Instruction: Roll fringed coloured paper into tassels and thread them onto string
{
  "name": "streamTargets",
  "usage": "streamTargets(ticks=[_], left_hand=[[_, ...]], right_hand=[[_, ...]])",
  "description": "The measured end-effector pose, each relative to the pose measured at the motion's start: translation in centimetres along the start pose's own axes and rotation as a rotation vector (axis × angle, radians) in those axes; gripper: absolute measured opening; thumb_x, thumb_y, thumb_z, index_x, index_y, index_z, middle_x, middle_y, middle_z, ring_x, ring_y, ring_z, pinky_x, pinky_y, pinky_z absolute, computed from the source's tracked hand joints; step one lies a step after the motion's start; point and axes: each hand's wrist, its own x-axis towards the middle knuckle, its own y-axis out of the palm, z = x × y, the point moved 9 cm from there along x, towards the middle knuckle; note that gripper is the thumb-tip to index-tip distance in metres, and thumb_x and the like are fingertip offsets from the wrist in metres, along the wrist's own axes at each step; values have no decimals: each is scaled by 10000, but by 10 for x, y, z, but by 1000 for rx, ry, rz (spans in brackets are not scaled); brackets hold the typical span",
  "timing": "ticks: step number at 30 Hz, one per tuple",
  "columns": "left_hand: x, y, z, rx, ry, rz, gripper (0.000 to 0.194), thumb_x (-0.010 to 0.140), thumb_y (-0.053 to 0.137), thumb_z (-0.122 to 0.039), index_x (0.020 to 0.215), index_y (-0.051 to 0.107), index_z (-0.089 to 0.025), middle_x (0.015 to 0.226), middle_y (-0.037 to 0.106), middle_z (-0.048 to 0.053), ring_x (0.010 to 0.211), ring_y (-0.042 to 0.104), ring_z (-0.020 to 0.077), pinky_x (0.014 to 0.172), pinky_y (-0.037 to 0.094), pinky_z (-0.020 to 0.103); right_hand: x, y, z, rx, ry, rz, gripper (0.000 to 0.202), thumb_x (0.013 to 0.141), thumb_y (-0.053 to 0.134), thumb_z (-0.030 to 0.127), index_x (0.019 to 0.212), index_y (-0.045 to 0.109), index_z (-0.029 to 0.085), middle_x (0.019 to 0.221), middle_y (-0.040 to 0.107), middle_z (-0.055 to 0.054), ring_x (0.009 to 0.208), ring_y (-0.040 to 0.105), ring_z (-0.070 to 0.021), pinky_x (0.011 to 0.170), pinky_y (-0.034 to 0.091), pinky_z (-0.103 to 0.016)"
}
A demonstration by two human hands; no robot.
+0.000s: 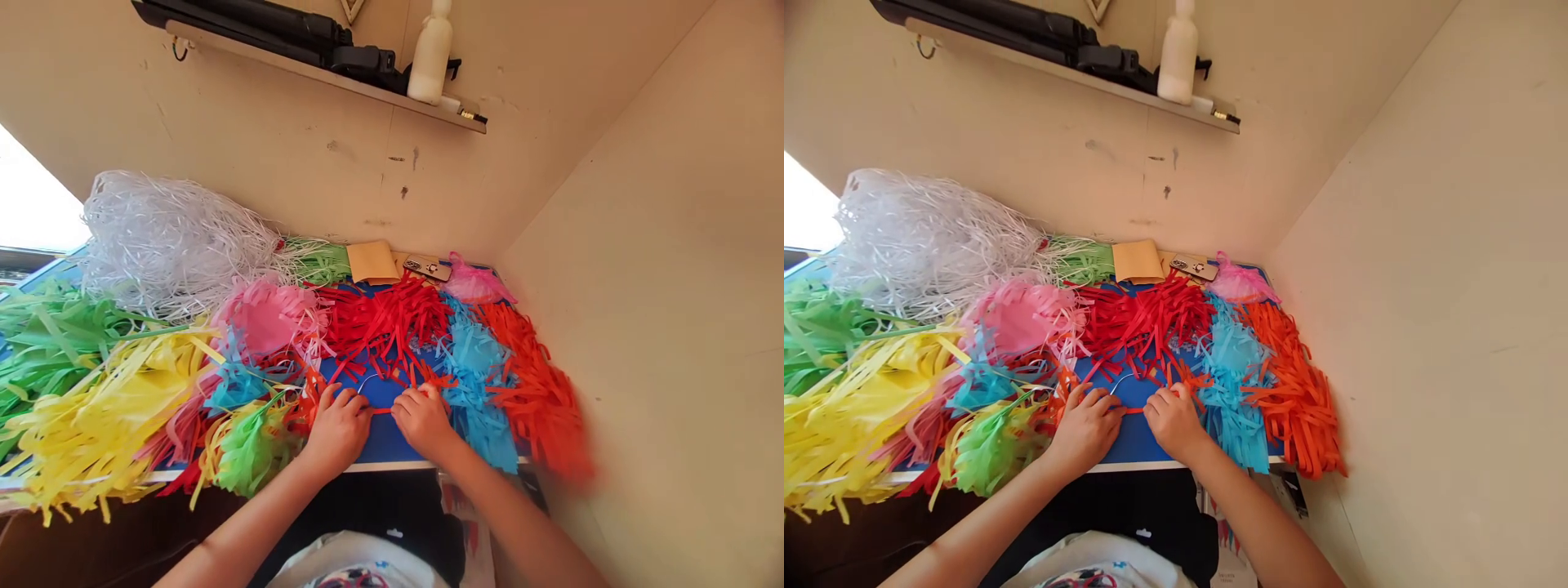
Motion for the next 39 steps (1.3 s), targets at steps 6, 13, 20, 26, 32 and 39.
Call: streamTargets(ticks=[6, 13, 20, 26, 32, 39], left_hand=[[0, -38, -16, -74, 78, -130, 189, 934, 527, -168, 907, 699, -239, 842, 727, -7, 874, 632, 178, 1044, 274, 477], [-14, -122, -62, -264, 400, -203, 331, 1010, 317, -143, 1087, 639, -149, 935, 756, 25, 894, 671, 136, 1144, 203, 375], [-17, -111, -37, -424, 146, -315, 157, 933, 543, -155, 1041, 649, -199, 934, 743, 24, 834, 684, 132, 1055, 388, 373], [-23, -83, -18, -740, -226, -231, 147, 910, 569, -207, 927, 715, -218, 826, 678, 37, 760, 658, 139, 671, 540, 228], [-27, -79, -4, -900, -339, -217, 122, 863, 637, -282, 847, 746, -228, 793, 704, 37, 728, 667, 148, 670, 551, 229], [-38, -43, -5, -1431, -761, 8, 345, 736, 722, -524, 759, 705, -180, 753, 740, 54, 688, 682, 182, 640, 555, 270]], right_hand=[[-2, -43, 29, 133, 71, -10, 161, 903, 575, 181, 763, 653, 200, 777, 700, 0, 766, 569, -154, 778, 304, -358], [-11, -43, 44, 1281, 563, 345, 317, 891, 586, 433, 741, 736, 197, 729, 670, -7, 652, 548, -134, 630, 391, -263], [-17, -5, 38, 1724, 821, 5, 289, 658, 829, 407, 613, 678, 164, 547, 568, 38, 451, 456, -66, 476, 334, -201], [-21, -3, 42, 1723, 902, -249, 262, 679, 824, 375, 768, 654, 196, 702, 622, 34, 474, 570, -78, 461, 423, -186], [-11, -9, 4, 1213, 793, -144, 225, 806, 680, 432, 849, 652, 213, 663, 648, 13, 564, 612, -143, 551, 509, -260], [19, -15, -137, 339, 834, -190, 120, 833, 603, 225, 852, 709, 170, 927, 674, -110, 829, 646, -231, 776, 473, -349]])
